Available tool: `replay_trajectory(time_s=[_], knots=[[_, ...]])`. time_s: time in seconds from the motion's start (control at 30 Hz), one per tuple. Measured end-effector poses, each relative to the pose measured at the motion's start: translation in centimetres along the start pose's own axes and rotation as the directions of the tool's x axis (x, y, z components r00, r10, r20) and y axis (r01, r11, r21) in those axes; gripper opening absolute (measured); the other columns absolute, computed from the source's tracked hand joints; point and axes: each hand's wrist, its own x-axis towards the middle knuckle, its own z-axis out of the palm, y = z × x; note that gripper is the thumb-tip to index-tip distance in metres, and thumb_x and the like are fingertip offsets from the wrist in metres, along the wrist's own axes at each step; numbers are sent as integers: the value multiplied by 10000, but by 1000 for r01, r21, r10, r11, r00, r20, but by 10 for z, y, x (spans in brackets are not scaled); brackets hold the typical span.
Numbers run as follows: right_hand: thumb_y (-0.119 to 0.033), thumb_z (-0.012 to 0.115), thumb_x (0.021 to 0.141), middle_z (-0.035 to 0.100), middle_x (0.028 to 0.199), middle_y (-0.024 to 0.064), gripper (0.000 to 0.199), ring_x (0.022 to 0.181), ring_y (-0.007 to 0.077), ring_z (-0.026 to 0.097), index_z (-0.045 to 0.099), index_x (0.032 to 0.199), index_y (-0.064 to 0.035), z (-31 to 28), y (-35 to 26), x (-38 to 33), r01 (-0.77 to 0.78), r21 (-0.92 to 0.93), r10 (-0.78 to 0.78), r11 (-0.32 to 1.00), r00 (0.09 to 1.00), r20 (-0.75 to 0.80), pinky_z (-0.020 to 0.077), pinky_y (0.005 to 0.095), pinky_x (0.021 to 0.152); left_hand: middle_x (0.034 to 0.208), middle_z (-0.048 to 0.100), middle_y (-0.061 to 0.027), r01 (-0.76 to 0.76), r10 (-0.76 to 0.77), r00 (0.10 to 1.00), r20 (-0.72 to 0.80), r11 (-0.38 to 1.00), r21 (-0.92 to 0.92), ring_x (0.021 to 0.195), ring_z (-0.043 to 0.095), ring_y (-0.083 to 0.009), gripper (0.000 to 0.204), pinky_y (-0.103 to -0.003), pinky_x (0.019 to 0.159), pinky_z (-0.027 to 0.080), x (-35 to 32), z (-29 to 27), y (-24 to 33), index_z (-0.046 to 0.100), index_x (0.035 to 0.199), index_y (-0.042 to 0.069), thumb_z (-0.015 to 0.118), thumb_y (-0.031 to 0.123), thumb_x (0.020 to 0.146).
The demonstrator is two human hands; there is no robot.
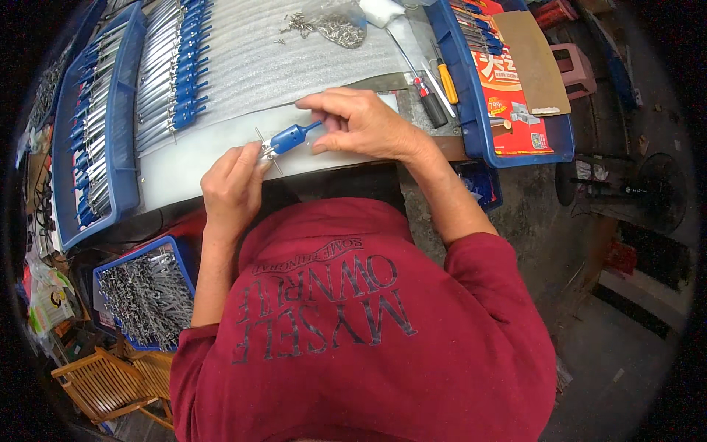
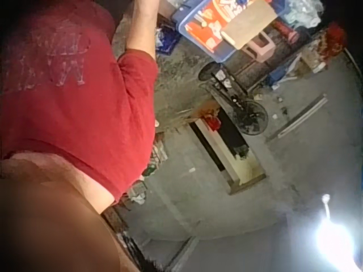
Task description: Assembling small hand tools by inserting metal components into plastic handles at a workstation.
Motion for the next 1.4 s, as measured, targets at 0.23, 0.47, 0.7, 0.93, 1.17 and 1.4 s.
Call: replay_trajectory(time_s=[0.23,0.47,0.7,0.93,1.17,1.4], knots=[[-132,627,732,557,820,32,293,725,86,513,566,990,-6,-15,19,4,-150,-3,149,989,983,-105,424,211,638,659,506,-72,28,-28,999,22,999,27,555,512,-227,229,-325,477,408,5,4,-8,547,884,32,619,73,671],[-113,580,766,588,739,44,175,680,89,517,592,887,13,-17,30,28,-198,-127,161,972,953,-256,426,225,627,641,483,-69,50,-52,998,26,996,69,556,506,-227,218,-327,483,407,5,9,-13,541,871,41,615,81,670],[-125,572,749,605,764,115,165,692,182,573,598,863,-8,-18,49,67,-150,-304,57,941,954,-296,438,268,629,630,468,-71,61,-61,998,6,994,92,549,493,-232,216,-337,475,397,4,14,-15,539,869,43,613,89,671],[-155,545,742,596,785,159,176,711,295,570,599,821,-7,-16,64,110,-159,-454,51,877,969,-241,440,339,643,619,455,-65,76,-76,997,-1,994,83,538,484,-229,198,-338,468,389,5,13,-15,535,856,44,606,99,680],[-163,549,719,593,739,165,175,704,310,566,604,764,-4,-15,66,134,-211,-486,144,848,975,-171,438,356,647,613,443,-63,86,-86,996,-3,994,62,532,479,-224,195,-330,465,385,4,13,-16,529,850,47,605,121,687],[-71,492,660,581,757,224,180,738,352,571,606,754,31,-15,63,156,-292,-622,299,726,949,-97,451,388,680,610,434,-62,76,-77,997,7,995,60,524,468,-220,187,-328,461,380,7,13,-16,524,844,51,605,127,692]])
